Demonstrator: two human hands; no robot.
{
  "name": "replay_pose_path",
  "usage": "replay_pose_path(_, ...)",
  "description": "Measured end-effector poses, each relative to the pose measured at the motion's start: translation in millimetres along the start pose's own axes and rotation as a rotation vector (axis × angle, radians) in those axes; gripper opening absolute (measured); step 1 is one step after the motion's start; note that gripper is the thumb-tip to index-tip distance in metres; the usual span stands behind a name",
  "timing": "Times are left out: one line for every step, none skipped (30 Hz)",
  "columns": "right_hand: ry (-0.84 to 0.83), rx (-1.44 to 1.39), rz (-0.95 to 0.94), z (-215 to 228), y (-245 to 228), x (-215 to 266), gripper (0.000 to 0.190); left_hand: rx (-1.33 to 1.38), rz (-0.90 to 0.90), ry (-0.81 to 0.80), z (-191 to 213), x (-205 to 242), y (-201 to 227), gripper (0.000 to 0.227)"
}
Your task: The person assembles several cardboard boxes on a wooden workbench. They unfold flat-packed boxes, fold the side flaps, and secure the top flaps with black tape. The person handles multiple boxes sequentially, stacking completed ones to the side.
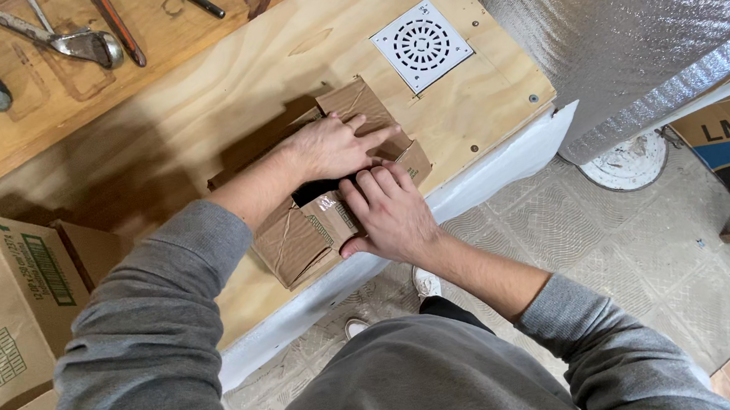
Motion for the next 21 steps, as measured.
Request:
replay_pose_path(0.000,0.002,0.001,0,-1,2,0.117,0.000,0.000,0.002,7,0,4,0.062)
replay_pose_path(-0.019,-0.001,0.000,-1,-1,4,0.116,-0.038,0.004,-0.050,8,-1,7,0.059)
replay_pose_path(-0.038,-0.005,-0.001,-3,-2,5,0.115,-0.075,0.009,-0.102,10,-2,10,0.057)
replay_pose_path(-0.038,-0.002,0.002,-3,0,5,0.115,-0.076,0.011,-0.098,12,-7,11,0.057)
replay_pose_path(-0.036,-0.004,0.005,-2,1,5,0.114,-0.142,-0.043,-0.042,18,-11,18,0.057)
replay_pose_path(-0.035,-0.011,0.007,-3,0,5,0.113,-0.207,-0.097,0.011,22,-12,26,0.060)
replay_pose_path(-0.035,-0.012,0.009,-3,0,4,0.113,-0.207,-0.095,0.010,22,-12,25,0.060)
replay_pose_path(-0.011,-0.022,0.018,-1,1,3,0.114,-0.201,-0.144,0.102,30,-12,29,0.054)
replay_pose_path(0.012,-0.032,0.027,0,1,2,0.115,-0.196,-0.193,0.193,39,-11,33,0.049)
replay_pose_path(0.013,-0.031,0.027,0,2,2,0.115,-0.197,-0.193,0.193,37,-9,29,0.049)
replay_pose_path(0.020,-0.043,0.024,0,3,1,0.116,-0.147,-0.264,0.286,45,-2,32,0.032)
replay_pose_path(0.028,-0.056,0.023,0,4,0,0.117,-0.097,-0.332,0.379,52,7,34,0.038)
replay_pose_path(0.029,-0.057,0.025,-4,7,-1,0.117,-0.099,-0.330,0.378,50,12,29,0.038)
replay_pose_path(0.036,-0.113,0.030,-8,9,-4,0.117,-0.049,-0.294,0.468,57,20,19,0.030)
replay_pose_path(0.043,-0.169,0.036,-12,11,-6,0.117,0.001,-0.258,0.559,64,30,8,0.023)
replay_pose_path(0.045,-0.173,0.043,-18,13,-6,0.117,-0.003,-0.250,0.557,60,38,2,0.023)
replay_pose_path(-0.006,-0.238,0.034,-30,16,-6,0.114,0.033,-0.123,0.441,49,39,-15,0.024)
replay_pose_path(-0.061,-0.304,0.027,-42,18,-6,0.111,0.071,0.005,0.324,35,41,-32,0.049)
replay_pose_path(-0.062,-0.308,0.037,-52,18,-4,0.111,0.070,0.016,0.324,39,52,-29,0.049)
replay_pose_path(-0.129,-0.308,0.037,-68,19,-3,0.108,0.144,0.204,0.306,41,63,-46,0.050)
replay_pose_path(-0.196,-0.306,0.038,-85,20,-1,0.106,0.217,0.393,0.289,42,77,-63,0.051)
Point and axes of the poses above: each hand's wrist, its own x-axis away from the middle knuckle, its own z-axis out of the back of the hand, y = z × x, the point moved 10 cm from there along -x, towards the middle knuckle, and after that the axes turned 9 degrees about z, right-handed, at the moved point
